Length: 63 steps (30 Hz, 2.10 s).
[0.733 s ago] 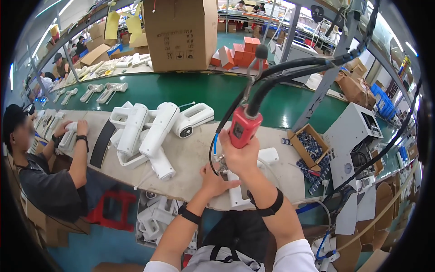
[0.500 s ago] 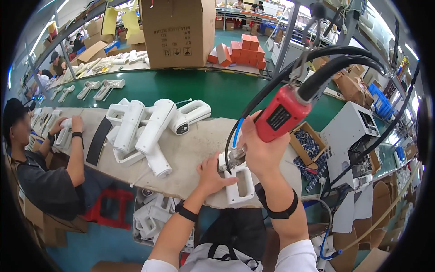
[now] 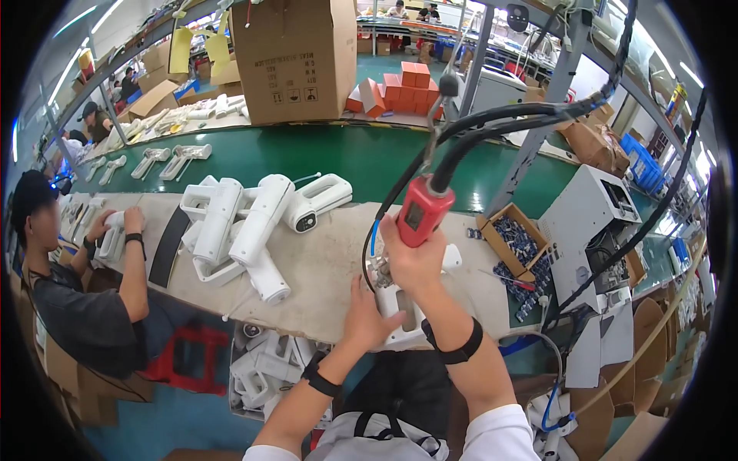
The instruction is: The person picks up a white plastic housing from a bin, places it on the workbench, and drives screws into it using a power screwdriver. After finishing, the person places the housing into a cardboard box and repeats the process with another housing.
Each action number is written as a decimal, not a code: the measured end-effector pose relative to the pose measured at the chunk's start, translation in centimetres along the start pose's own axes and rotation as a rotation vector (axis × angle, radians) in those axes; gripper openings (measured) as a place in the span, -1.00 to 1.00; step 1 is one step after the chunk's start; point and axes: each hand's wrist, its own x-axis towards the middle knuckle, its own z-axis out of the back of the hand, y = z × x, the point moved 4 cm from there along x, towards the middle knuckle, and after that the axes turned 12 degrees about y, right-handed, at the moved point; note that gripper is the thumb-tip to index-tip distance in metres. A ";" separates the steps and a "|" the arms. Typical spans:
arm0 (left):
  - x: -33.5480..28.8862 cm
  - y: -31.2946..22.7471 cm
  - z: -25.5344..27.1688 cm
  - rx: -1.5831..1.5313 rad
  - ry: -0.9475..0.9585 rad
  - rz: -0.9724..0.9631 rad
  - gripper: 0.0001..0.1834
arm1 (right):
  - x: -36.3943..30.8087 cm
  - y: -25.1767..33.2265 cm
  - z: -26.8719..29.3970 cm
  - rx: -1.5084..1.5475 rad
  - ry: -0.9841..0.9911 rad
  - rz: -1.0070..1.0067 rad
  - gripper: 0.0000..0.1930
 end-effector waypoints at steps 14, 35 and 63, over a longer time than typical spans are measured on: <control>4.9 2.7 1.1 -0.044 -0.115 0.023 -0.01 | -1.9 5.3 6.2 -0.037 -0.094 0.112 -0.89; 6.4 5.0 -0.5 -0.303 -0.150 -0.126 -0.07 | -2.0 7.1 2.0 0.067 0.041 0.137 -0.81; -10.5 0.3 15.3 -0.715 -0.033 0.054 -0.06 | -13.5 2.8 9.0 -0.587 0.008 0.004 -0.45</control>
